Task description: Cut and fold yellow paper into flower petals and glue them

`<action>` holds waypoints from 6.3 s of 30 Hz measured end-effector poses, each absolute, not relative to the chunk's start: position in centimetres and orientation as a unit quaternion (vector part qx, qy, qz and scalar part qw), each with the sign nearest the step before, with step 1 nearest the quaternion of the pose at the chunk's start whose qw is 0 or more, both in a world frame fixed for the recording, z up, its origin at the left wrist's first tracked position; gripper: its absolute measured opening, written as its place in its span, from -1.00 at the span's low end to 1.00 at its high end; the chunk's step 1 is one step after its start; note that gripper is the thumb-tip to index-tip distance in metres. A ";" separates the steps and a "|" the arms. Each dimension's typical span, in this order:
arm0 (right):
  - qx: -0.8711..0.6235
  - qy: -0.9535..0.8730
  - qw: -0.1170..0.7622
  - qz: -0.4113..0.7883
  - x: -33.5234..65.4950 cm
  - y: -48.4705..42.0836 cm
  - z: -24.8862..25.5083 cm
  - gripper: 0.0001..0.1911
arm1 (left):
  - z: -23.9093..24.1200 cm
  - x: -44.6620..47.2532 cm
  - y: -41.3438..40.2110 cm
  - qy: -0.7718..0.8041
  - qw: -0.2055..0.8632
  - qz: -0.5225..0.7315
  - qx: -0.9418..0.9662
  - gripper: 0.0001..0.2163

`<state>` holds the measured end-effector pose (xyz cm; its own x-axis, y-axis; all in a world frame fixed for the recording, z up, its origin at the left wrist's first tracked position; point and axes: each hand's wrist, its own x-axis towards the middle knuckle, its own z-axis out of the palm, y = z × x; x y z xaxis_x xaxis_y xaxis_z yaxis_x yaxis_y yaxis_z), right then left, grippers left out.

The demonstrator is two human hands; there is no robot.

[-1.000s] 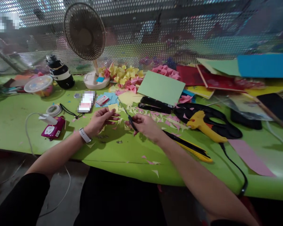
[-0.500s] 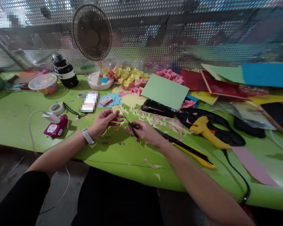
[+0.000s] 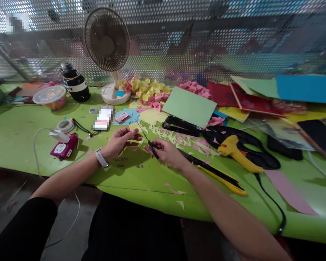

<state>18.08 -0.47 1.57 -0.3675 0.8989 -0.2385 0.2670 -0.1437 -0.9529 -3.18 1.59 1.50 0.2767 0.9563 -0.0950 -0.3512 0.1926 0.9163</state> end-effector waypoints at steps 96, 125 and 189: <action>-0.610 -0.702 0.258 0.261 19.4 1.9 0.7 -0.64 | 2.0 -3.9 3.3 0.398 0.737 0.460 0.296 -0.94; -0.682 -0.684 0.158 0.205 19.8 3.9 0.0 -0.81 | 1.2 -4.1 3.3 0.379 0.747 0.440 0.325 -0.93; -0.578 -0.787 0.199 0.086 18.1 4.0 3.0 -0.68 | 2.7 -7.1 5.7 0.423 0.551 0.499 0.518 -0.94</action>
<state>18.07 4.03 2.99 -0.2536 0.9434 0.2137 0.8755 0.3178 -0.3641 -7.11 5.69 2.71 0.1428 0.9885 0.0505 -0.1122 -0.0345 0.9931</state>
